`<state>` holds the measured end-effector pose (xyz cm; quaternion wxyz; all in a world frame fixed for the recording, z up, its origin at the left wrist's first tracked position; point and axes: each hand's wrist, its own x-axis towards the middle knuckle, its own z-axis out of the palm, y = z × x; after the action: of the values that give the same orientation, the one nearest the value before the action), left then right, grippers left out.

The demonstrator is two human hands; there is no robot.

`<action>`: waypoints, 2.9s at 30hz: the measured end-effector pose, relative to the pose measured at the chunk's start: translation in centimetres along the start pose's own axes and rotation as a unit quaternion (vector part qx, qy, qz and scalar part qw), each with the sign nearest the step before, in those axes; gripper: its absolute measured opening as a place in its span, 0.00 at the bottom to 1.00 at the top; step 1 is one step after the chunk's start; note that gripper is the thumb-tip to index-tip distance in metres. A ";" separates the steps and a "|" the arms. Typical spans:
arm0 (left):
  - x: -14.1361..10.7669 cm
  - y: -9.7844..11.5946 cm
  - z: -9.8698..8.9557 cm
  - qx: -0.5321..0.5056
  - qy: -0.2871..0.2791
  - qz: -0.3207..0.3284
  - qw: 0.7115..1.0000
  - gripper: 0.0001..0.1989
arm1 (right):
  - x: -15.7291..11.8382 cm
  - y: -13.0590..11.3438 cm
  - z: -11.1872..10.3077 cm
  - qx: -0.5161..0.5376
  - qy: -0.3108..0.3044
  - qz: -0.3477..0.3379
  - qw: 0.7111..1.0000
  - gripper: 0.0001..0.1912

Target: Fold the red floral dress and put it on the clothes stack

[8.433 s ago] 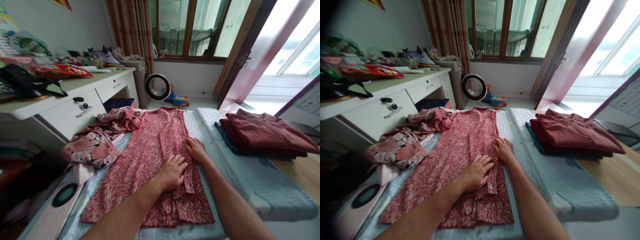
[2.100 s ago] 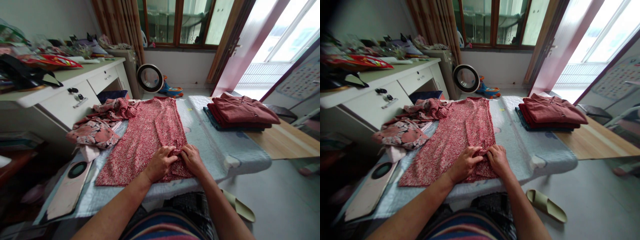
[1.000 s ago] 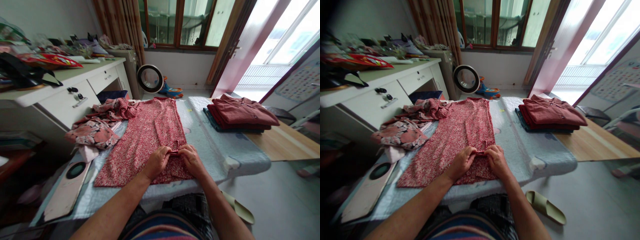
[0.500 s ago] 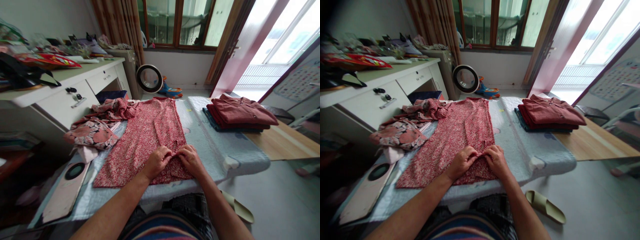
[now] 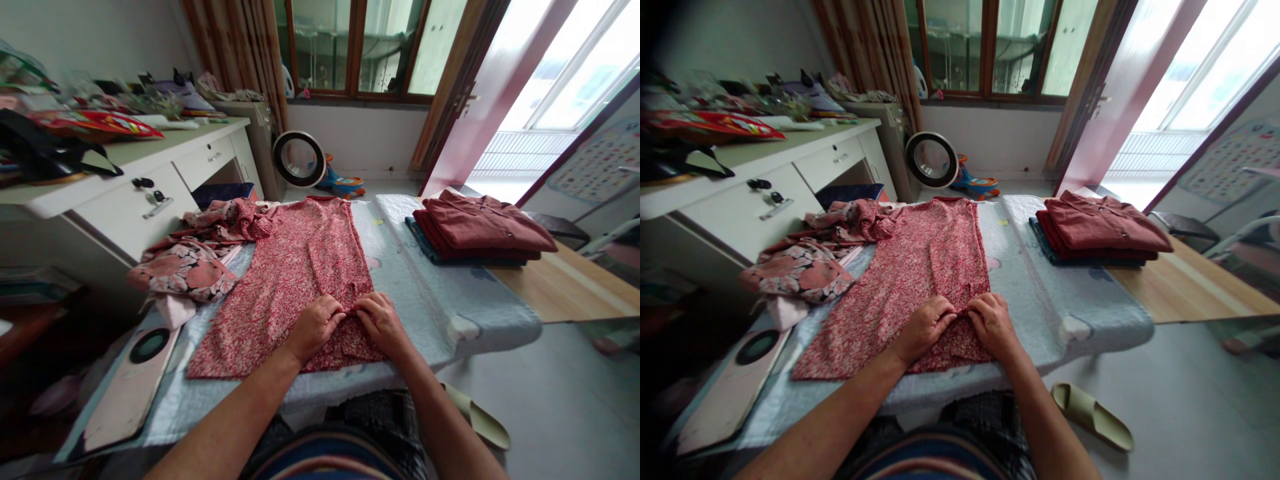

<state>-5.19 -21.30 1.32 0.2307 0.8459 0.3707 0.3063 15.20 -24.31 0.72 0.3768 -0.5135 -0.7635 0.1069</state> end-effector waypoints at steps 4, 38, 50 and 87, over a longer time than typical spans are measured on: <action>-0.1 0.0 0.1 0.009 -0.003 0.019 1.000 0.07 | 0.1 -0.4 -0.2 -0.002 -0.005 -0.001 1.000 0.07; 0.0 0.2 0.3 -0.048 0.016 0.009 0.999 0.05 | 0.2 -0.3 0.2 -0.015 -0.010 -0.019 1.000 0.05; 0.1 0.8 0.1 -0.023 -0.004 0.010 1.000 0.04 | 0.2 -0.4 0.1 -0.016 -0.029 -0.031 0.999 0.05; 0.9 -0.2 0.3 -0.096 0.027 -0.055 0.993 0.10 | -0.1 0.2 0.5 0.011 -0.045 -0.019 0.999 0.15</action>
<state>-4.63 -20.52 1.29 0.3175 0.7897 0.3916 0.3497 15.01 -24.22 0.27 0.3496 -0.4894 -0.7881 0.1312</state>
